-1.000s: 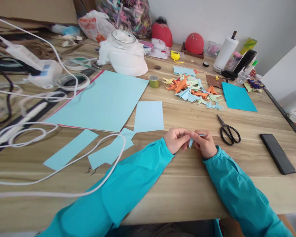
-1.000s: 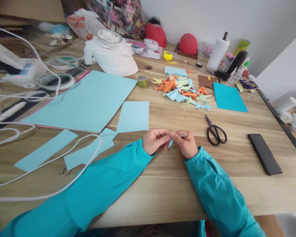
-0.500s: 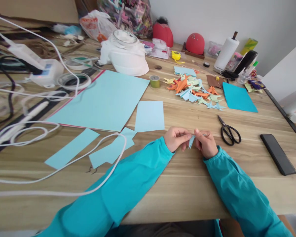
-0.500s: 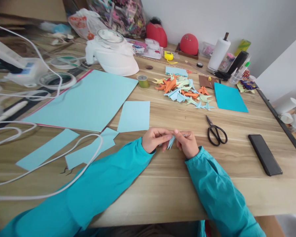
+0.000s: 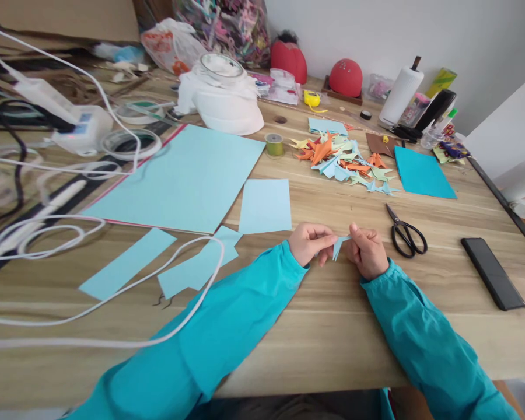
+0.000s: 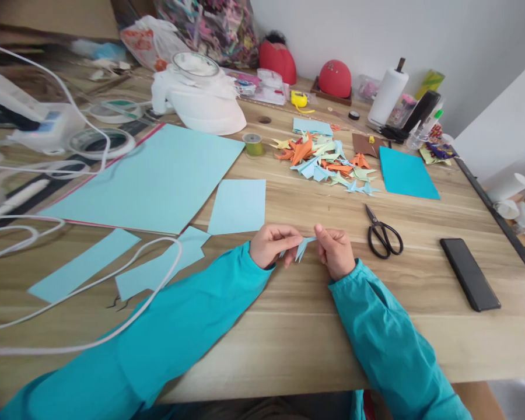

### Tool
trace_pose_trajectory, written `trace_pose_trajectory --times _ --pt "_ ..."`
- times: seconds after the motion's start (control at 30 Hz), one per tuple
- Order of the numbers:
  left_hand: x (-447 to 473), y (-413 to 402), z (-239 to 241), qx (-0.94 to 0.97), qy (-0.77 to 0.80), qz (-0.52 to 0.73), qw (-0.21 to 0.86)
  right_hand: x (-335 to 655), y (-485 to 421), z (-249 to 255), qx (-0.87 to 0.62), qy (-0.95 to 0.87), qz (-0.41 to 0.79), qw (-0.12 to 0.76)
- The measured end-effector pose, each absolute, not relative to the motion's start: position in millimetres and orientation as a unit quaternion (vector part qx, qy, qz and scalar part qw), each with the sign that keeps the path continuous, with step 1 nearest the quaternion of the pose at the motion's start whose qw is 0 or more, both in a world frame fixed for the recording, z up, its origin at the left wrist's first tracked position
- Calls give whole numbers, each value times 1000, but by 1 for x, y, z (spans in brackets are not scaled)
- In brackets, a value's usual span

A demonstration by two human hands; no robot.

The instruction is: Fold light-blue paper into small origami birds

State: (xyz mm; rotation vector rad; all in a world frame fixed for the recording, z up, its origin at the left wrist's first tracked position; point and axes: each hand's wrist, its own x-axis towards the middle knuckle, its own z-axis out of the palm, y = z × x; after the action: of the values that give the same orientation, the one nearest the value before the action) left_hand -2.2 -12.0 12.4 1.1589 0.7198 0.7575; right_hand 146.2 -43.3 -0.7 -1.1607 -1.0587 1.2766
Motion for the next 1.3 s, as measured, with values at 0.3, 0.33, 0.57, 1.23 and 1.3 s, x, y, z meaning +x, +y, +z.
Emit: trace_pose_trajectory --times 0.3,0.33,0.57,1.23,1.3 --pt "-2 -11 10 508 328 352 714 146 -44 1 -494 -448 546 507" --pt "-2 -12 11 510 333 357 708 146 -45 1 -492 -470 547 487" --pt "1 -15 10 533 378 411 636 142 -47 7 -479 -553 541 415" --pt "1 -12 10 516 343 418 665 143 -47 6 -493 -545 518 438" --pt "1 -12 10 516 329 404 680 144 -47 5 -499 -540 508 448"
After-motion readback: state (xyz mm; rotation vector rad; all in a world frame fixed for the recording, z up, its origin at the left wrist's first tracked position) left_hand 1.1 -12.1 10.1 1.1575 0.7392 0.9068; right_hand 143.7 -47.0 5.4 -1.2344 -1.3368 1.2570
